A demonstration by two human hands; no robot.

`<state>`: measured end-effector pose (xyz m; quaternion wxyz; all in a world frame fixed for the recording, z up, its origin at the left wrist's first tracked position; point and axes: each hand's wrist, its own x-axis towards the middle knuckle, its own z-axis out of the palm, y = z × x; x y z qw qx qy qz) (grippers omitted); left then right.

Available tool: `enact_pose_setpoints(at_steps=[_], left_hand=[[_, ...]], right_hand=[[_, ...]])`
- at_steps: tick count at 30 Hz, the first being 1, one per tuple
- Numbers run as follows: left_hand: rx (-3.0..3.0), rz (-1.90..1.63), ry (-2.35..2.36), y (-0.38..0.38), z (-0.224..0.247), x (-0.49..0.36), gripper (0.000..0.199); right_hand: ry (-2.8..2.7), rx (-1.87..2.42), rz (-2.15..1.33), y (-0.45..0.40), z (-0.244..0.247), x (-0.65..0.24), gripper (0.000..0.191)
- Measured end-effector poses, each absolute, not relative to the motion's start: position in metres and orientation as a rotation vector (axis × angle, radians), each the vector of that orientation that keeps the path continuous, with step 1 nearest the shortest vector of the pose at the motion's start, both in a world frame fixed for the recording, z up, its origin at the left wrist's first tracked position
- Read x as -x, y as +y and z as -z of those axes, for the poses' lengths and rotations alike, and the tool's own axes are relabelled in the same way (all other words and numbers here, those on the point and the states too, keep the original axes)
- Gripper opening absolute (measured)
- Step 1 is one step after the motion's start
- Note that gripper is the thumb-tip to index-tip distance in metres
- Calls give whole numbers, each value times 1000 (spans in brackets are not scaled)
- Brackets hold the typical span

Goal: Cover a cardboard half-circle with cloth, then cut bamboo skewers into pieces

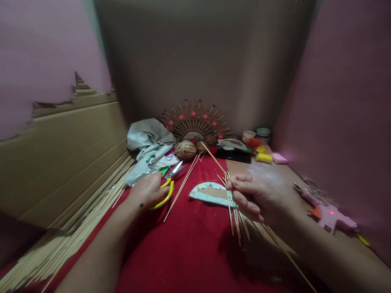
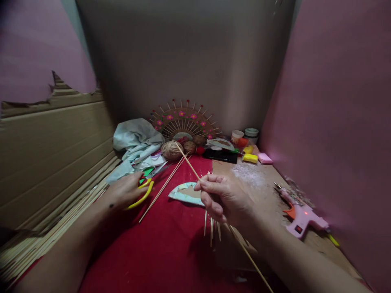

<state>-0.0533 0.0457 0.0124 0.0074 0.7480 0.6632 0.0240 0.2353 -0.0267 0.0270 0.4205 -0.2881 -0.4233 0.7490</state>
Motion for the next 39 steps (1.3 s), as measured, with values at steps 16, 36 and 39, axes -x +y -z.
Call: enact_pose_setpoints(at_steps=[16,36,39], left_hand=[[-3096,-1270,976,-4,-11,-14,21],[-3046,-1281,1167,-7,-9,-14,19],[-3034,-1336,1232,-9,-8,-16,17]], right_hand=[[-1185,881,-1876,-41,-6,-212,19],[-1035,743,-1905,-44,6,-201,13],[-1006,697,-1909,-43,6,-201,14]])
